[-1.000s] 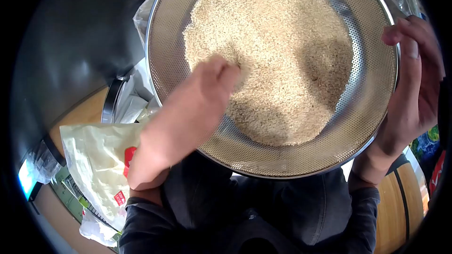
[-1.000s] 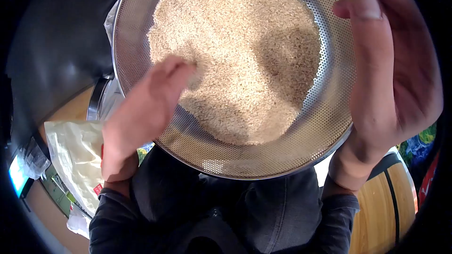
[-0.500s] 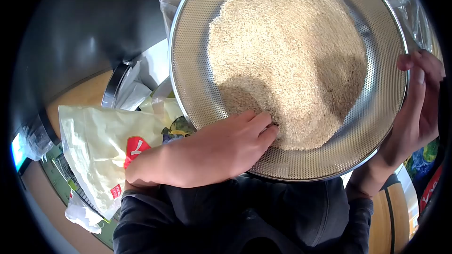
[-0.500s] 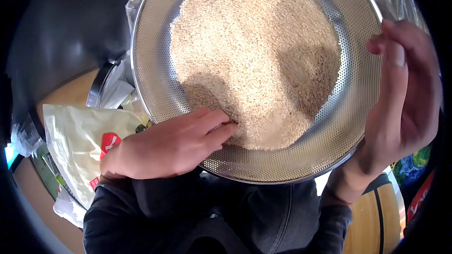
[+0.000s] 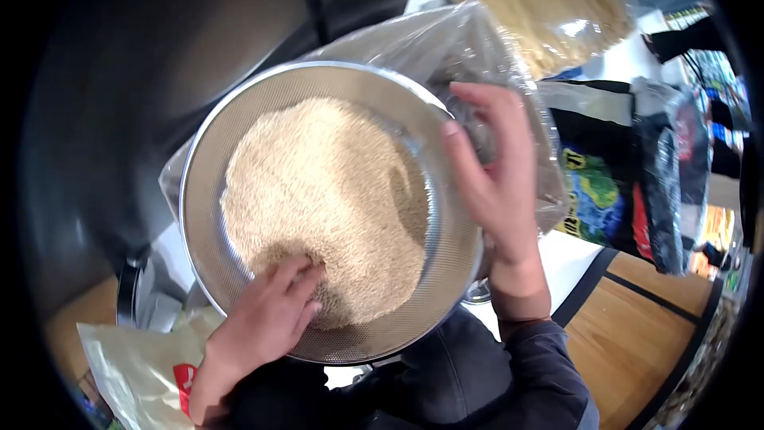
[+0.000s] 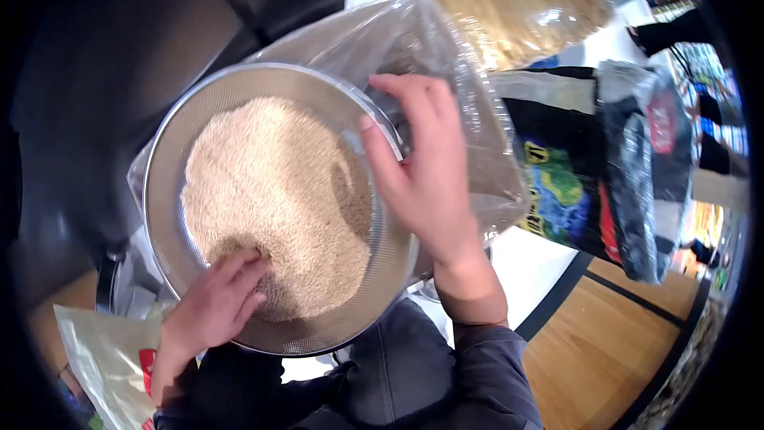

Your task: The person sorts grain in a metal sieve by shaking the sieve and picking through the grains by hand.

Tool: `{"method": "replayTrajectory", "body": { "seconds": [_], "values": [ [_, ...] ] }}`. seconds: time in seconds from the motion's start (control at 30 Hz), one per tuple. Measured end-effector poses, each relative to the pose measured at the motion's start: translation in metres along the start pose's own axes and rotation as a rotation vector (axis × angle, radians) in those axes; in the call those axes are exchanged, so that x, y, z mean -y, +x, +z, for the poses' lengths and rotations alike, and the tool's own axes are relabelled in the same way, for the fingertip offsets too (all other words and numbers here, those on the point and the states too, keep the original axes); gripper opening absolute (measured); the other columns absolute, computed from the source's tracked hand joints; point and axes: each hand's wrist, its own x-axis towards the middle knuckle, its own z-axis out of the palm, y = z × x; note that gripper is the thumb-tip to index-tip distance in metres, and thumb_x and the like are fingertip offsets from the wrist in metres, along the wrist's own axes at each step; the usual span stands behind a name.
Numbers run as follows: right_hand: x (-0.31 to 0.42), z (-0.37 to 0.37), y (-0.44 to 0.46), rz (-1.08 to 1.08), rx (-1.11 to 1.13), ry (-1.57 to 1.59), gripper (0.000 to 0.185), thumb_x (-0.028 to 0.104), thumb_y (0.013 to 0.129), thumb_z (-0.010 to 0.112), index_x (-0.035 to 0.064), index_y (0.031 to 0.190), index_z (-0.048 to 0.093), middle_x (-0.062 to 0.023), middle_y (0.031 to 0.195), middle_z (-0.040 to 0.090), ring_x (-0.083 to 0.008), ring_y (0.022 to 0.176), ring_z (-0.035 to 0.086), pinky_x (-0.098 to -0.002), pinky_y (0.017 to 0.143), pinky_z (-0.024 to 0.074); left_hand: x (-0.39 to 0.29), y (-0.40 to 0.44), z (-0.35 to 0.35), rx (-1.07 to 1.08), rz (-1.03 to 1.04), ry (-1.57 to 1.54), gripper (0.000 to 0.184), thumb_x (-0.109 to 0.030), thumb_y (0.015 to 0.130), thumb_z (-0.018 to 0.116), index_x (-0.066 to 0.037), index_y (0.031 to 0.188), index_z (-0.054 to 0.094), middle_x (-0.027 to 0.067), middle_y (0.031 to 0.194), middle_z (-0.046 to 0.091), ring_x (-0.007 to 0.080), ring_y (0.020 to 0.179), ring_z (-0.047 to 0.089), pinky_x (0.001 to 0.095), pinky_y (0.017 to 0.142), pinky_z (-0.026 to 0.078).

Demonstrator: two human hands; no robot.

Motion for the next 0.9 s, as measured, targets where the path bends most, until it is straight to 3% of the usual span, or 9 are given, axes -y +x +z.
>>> {"method": "replayTrajectory", "body": {
  "seconds": [0.1,0.17,0.3,0.4,0.47,0.5,0.63,0.73,0.9],
  "values": [
    [-0.009,-0.002,-0.027,0.224,0.069,0.047,0.055,0.014,0.092,0.072,0.0004,0.142,0.052,-0.0173,0.12,0.062,-0.0284,0.105,0.064,-0.0365,0.095,0.0495,0.002,-0.008,-0.004,0.051,0.067,0.007,0.045,-0.021,0.095,0.067,-0.003,0.136,0.059,0.0201,0.138,0.055,0.0419,0.124,0.057,0.0473,0.103,0.049],
    [-0.02,-0.009,-0.041,0.574,0.341,0.487,0.069,0.019,0.094,0.073,0.002,0.153,0.041,-0.0159,0.125,0.063,-0.0247,0.111,0.062,-0.0367,0.1,0.048,0.005,-0.015,-0.007,-0.026,0.038,0.157,0.046,-0.023,0.096,0.067,-0.004,0.138,0.059,0.0206,0.142,0.055,0.0408,0.128,0.056,0.0465,0.106,0.048],
    [-0.035,-0.023,-0.047,0.712,0.688,0.764,0.079,0.014,0.096,0.073,0.0069,0.161,0.028,-0.013,0.134,0.06,-0.0206,0.13,0.052,-0.0331,0.105,0.0463,0.008,-0.031,-0.03,-0.021,-0.083,0.203,0.047,-0.028,0.099,0.063,-0.001,0.137,0.059,0.0217,0.145,0.054,0.0419,0.133,0.051,0.0487,0.114,0.04],
    [-0.031,-0.033,-0.038,0.885,0.821,0.813,0.088,0.013,0.095,0.073,0.0119,0.164,0.018,-0.0127,0.133,0.061,-0.0217,0.12,0.061,-0.0345,0.095,0.0551,0.005,-0.035,-0.06,-0.022,-0.107,0.277,0.047,-0.029,0.099,0.062,-0.001,0.136,0.059,0.0215,0.144,0.055,0.0411,0.133,0.052,0.0484,0.114,0.04],
    [-0.008,-0.053,-0.014,1.016,0.976,0.916,0.086,0.012,0.095,0.069,0.0186,0.164,0.017,-0.0139,0.135,0.06,-0.0158,0.096,0.071,-0.0318,0.064,0.0601,0.0,-0.03,-0.073,-0.07,-0.118,0.31,0.045,-0.029,0.098,0.062,-0.001,0.134,0.06,0.0219,0.143,0.055,0.0417,0.134,0.051,0.0483,0.114,0.04],
    [-0.017,-0.049,-0.019,0.973,0.994,0.899,0.088,0.01,0.095,0.067,0.0229,0.164,0.014,-0.0146,0.135,0.059,-0.0219,0.1,0.072,-0.0392,0.066,0.0655,-0.004,-0.03,-0.076,-0.099,-0.123,0.354,0.043,-0.029,0.098,0.063,-0.002,0.132,0.062,0.0207,0.141,0.057,0.0411,0.133,0.052,0.0478,0.113,0.04],
    [-0.019,-0.04,-0.029,0.868,0.967,0.79,0.086,0.008,0.095,0.066,0.0255,0.163,0.016,-0.0155,0.135,0.059,-0.0269,0.1,0.072,-0.0427,0.066,0.0679,-0.013,-0.041,-0.078,-0.068,-0.159,0.336,0.033,-0.026,0.096,0.064,-0.006,0.122,0.066,0.0158,0.127,0.065,0.0375,0.121,0.06,0.0466,0.107,0.045],
    [-0.014,-0.039,-0.031,1.032,0.952,0.797,0.081,0.005,0.094,0.064,0.0256,0.16,0.022,-0.017,0.134,0.06,-0.0286,0.099,0.073,-0.045,0.065,0.0683,-0.035,-0.054,-0.083,0.023,-0.205,0.357,0.023,-0.021,0.094,0.066,-0.005,0.111,0.067,0.0145,0.111,0.068,0.0349,0.109,0.065,0.0454,0.096,0.051],
    [-0.005,-0.043,-0.036,1.041,0.912,0.823,0.062,0.006,0.094,0.063,0.0125,0.15,0.038,-0.0162,0.118,0.069,-0.03,0.088,0.075,-0.0457,0.063,0.0658,-0.059,-0.069,-0.067,-0.119,-0.124,0.279,0.015,-0.015,0.092,0.065,-0.003,0.1,0.064,0.0171,0.097,0.068,0.0388,0.095,0.066,0.0473,0.082,0.053]
  ]
}}
